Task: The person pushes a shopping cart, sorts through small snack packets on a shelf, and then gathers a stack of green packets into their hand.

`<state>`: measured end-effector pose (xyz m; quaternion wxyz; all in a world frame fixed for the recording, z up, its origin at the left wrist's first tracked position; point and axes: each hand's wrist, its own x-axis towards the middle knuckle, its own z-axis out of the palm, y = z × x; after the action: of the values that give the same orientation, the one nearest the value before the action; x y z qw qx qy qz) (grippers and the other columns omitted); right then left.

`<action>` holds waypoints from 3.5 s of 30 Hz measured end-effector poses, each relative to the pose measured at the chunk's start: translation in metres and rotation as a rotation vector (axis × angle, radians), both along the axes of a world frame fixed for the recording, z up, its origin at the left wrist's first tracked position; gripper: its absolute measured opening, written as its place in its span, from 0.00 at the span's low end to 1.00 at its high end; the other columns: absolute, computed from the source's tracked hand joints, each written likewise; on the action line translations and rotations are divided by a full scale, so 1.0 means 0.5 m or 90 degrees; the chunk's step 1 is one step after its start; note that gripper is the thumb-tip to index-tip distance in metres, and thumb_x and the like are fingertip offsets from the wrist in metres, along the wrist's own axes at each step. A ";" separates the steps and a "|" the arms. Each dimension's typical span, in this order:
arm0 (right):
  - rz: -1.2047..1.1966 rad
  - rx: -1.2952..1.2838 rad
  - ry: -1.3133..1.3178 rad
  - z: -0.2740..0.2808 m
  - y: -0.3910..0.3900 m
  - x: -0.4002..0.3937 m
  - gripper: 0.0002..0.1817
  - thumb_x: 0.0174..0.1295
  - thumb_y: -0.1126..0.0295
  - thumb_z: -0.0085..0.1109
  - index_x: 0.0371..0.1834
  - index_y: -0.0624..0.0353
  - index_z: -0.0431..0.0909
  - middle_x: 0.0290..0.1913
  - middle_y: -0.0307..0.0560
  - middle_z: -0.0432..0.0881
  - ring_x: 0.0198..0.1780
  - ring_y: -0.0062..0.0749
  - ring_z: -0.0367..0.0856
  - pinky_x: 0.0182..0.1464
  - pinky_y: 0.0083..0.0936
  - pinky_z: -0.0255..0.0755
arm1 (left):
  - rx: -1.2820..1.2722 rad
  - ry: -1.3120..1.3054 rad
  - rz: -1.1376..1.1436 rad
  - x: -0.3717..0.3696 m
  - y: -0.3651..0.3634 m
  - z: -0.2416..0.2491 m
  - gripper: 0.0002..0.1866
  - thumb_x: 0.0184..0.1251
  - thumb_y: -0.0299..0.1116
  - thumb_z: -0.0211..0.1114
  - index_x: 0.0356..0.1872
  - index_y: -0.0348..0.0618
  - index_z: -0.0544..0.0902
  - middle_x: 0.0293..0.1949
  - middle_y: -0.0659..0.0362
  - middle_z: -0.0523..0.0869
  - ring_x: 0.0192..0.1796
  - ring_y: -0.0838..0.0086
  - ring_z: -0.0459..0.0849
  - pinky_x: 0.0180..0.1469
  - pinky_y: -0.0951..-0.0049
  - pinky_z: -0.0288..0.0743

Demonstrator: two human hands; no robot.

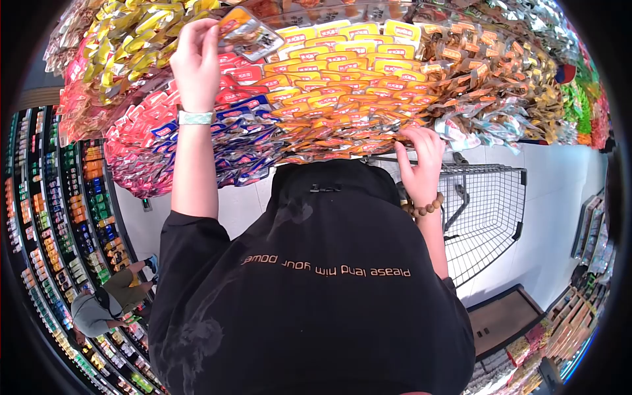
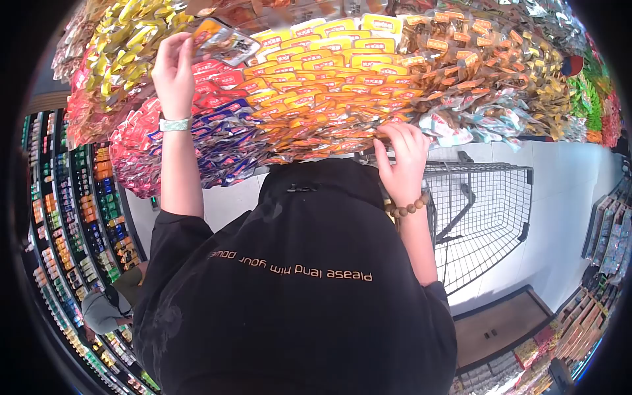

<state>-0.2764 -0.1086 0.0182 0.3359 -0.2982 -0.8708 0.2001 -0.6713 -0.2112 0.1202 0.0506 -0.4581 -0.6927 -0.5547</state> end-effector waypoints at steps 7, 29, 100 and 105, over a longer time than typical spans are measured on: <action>0.004 -0.005 -0.010 0.002 0.001 -0.001 0.12 0.64 0.70 0.70 0.50 0.55 0.85 0.51 0.43 0.88 0.60 0.44 0.80 0.64 0.41 0.66 | -0.040 0.035 -0.017 0.018 0.020 -0.031 0.06 0.79 0.26 0.65 0.50 0.36 0.83 0.39 0.55 0.94 0.37 0.75 0.94 0.37 0.74 0.90; 0.005 0.002 -0.002 -0.003 0.003 -0.004 0.11 0.64 0.71 0.70 0.49 0.54 0.86 0.50 0.43 0.87 0.59 0.44 0.80 0.62 0.41 0.67 | -0.368 0.163 -0.097 0.025 0.057 -0.070 0.12 0.77 0.34 0.65 0.51 0.40 0.90 0.35 0.47 0.92 0.37 0.61 0.93 0.43 0.66 0.83; 0.129 0.189 -0.274 0.126 0.153 -0.052 0.07 0.56 0.74 0.73 0.38 0.50 0.89 0.38 0.32 0.88 0.50 0.34 0.81 0.55 0.35 0.68 | -0.227 0.333 -0.282 0.390 -0.035 -0.162 0.08 0.62 0.34 0.76 0.41 0.49 0.89 0.67 0.58 0.81 0.75 0.57 0.73 0.79 0.44 0.61; 0.181 0.203 -0.267 0.126 0.161 -0.050 0.09 0.53 0.74 0.72 0.37 0.49 0.90 0.37 0.31 0.87 0.48 0.34 0.80 0.55 0.35 0.67 | -0.194 0.294 -0.288 0.383 -0.039 -0.177 0.08 0.62 0.33 0.76 0.40 0.49 0.89 0.64 0.59 0.82 0.73 0.56 0.74 0.76 0.45 0.64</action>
<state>-0.3012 -0.0280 0.0810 0.1596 -0.1519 -0.9746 0.0398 -0.4799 -0.2307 0.0317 0.0130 -0.7155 -0.6189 -0.3238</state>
